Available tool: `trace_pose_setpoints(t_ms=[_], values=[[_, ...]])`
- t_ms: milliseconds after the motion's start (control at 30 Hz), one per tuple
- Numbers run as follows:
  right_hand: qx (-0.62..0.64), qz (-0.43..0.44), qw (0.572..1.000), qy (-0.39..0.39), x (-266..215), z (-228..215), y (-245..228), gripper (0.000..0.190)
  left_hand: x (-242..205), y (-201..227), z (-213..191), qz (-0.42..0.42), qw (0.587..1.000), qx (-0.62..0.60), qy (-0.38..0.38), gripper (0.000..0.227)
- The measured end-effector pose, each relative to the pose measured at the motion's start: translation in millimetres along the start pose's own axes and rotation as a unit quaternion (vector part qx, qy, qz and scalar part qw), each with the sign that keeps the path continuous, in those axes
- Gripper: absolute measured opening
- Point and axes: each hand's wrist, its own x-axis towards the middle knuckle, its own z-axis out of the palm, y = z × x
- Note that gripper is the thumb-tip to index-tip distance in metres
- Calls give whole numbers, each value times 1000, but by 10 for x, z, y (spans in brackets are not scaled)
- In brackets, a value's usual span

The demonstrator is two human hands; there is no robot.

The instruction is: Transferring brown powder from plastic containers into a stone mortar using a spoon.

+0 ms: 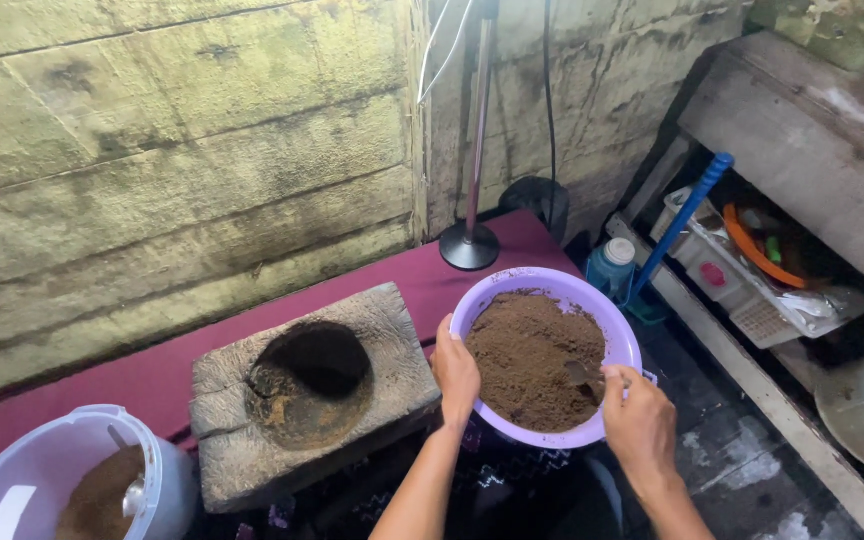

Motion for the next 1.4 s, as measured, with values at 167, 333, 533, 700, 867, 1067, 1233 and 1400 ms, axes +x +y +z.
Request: trace_pose_setpoints(t_ms=[167,333,533,700,867,1067,1233,1400], values=[[99,-185,977,37,-17,215,-293,22,-19,-2,-8,9,1000,4,-2,48],[144,-252,955,58,-106,-109,-521,20,-22,-10,-2,7,1000,13,-3,49],[130,-290,948,8,-49,-84,-372,19,-13,68,-47,8,1000,19,-2,49],[141,-337,931,-3,-312,32,-628,19,-85,151,-104,9,1000,13,-6,47],[171,-320,931,-40,-277,155,-711,25,-142,357,-250,0,1000,6,-21,47],[132,-281,950,-23,-359,-296,-384,21,-157,335,-261,2,1000,10,-28,45],[92,-304,947,-34,-257,-252,-123,16,-140,305,-236,15,1000,0,-22,45],[163,-317,934,-4,-414,-198,-494,13,-156,314,-223,24,1000,2,-9,44]])
